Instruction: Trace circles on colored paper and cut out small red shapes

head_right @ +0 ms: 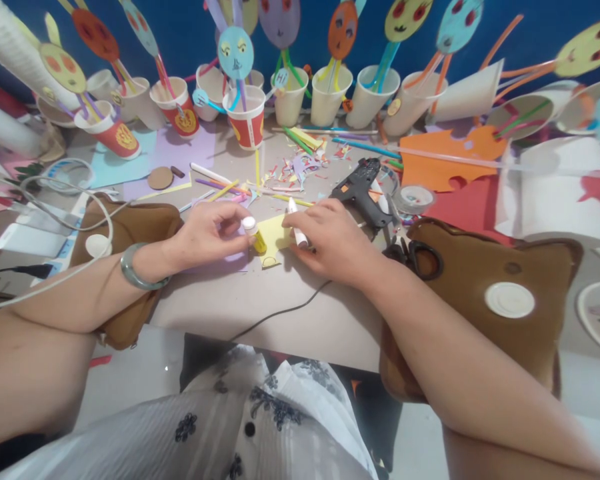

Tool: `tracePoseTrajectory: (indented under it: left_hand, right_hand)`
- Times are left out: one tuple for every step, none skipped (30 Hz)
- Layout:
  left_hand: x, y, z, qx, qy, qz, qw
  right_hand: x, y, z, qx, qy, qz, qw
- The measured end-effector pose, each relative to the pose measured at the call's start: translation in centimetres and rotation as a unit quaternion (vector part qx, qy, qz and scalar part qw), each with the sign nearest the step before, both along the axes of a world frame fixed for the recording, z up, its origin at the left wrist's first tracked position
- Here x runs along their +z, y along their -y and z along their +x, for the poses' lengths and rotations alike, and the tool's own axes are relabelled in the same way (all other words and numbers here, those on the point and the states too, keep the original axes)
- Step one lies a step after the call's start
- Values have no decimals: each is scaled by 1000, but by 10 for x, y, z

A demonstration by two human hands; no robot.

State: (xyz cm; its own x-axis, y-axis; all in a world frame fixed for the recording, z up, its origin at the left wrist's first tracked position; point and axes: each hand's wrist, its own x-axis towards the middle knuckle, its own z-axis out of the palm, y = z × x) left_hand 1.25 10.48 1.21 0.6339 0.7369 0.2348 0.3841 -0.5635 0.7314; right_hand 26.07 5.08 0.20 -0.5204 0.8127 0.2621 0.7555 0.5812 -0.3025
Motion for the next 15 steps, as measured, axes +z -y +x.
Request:
tracePoseTrajectory:
  left_hand:
    - [0,0,0,-2,-6,-3,1000]
    - [-1,1,0,-4,-10,-3,1000]
    - [-1,1,0,-6,-11,-1,1000]
    - [-1,1,0,-8,-10,3,1000]
    - [-2,1,0,-10,-10,6,1000]
    - [-2,1,0,-11,-8,10,1000]
    - [-3,1,0,-14,-7,13,1000]
    - [-3,1,0,-16,-5,15,1000]
    - [-4,1,0,-19,-3,18,1000]
    - [-5,1,0,-23,-1,21,1000]
    - [-5,1,0,-26,1,23,999]
    - [-6,1,0,-27,3,26,999]
    - [-6,1,0,-28,3,27,999]
    - [-6,1,0,-28,3,28,999]
    - [-6,1,0,-29,2,29,999]
  right_hand:
    - [0,0,0,0,1,2,1000]
    - [-1,0,0,0,2,3,1000]
    - [-1,0,0,1,3,4,1000]
    - [-2,0,0,2,5,5,1000]
    - [-3,0,0,3,7,6,1000]
    - [-3,0,0,4,8,8,1000]
    - [-4,0,1,6,8,11,1000]
    - [-5,0,1,8,7,15,1000]
    - [-6,0,1,10,5,19,1000]
    - [-7,-1,1,13,4,23,1000]
    - [-7,-1,2,15,3,26,1000]
    - [-8,-1,2,16,4,27,999]
    - [-9,-1,2,17,6,28,999]
    - [-9,-1,2,17,8,29,999]
    - [-9,-1,2,18,10,29,999]
